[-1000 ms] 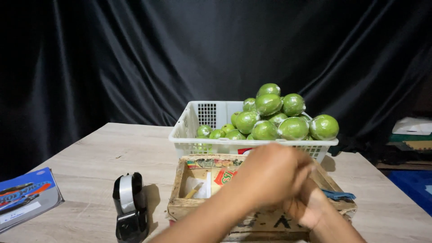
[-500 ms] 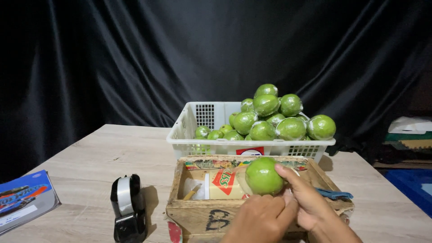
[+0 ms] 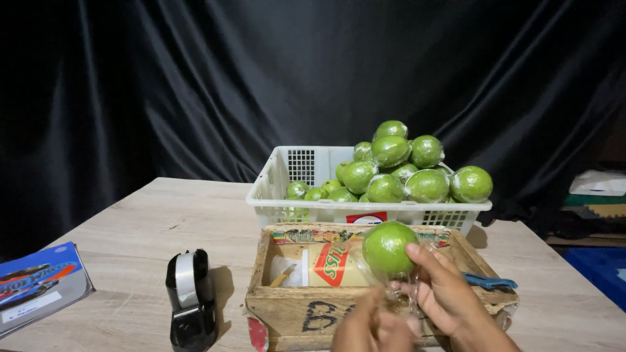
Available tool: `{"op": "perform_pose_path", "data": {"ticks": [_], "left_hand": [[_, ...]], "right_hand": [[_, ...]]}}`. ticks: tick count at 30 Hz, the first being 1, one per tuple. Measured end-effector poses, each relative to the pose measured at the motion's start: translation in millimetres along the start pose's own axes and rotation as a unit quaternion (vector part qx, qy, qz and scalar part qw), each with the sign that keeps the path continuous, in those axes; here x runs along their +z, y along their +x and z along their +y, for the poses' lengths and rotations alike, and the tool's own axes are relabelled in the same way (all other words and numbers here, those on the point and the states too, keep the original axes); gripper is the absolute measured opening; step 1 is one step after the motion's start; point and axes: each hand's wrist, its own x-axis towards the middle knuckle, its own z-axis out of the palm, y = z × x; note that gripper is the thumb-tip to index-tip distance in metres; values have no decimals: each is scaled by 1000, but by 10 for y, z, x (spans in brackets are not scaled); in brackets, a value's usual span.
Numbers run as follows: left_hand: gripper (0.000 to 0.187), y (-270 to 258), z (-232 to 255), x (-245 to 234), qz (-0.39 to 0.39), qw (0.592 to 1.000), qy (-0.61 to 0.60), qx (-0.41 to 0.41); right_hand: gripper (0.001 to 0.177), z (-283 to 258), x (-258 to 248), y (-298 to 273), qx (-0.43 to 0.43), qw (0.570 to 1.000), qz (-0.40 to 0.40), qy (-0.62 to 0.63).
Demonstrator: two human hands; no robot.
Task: Wrapping individual green fruits in plastic film and securing them with tape before placing them in a basket.
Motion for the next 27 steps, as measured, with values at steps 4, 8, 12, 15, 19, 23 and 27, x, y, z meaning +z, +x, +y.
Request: {"op": "perform_pose_path", "data": {"ticks": [4,8,12,15,19,23,27], "left_hand": [[44,44,242,-65,-132,981,4,142],[59,169,414,-77,-130,983,-66,111],[65,224,458,-65,-87,991,-28,102],[76,233,453,-56,-93,990,-4,102],[61,267,444,-28,-56,986,-58,146],[70,207,491,-24,-81,977,-57,191],[63,145,491,38,-39,975,-87,201]], "right_hand": [[53,-56,51,-125,-14,999,-24,-34],[54,63,-81,-27,-45,996,-30,-70],[66,232,-354,173,-114,982,-88,-123],[74,178,-422,144,-163,958,-195,-130],[70,-211,-394,-141,-109,942,-143,-284],[36,-577,-40,-644,-27,969,113,-220],[31,-159,-676,-317,-18,992,-10,-125]]}}
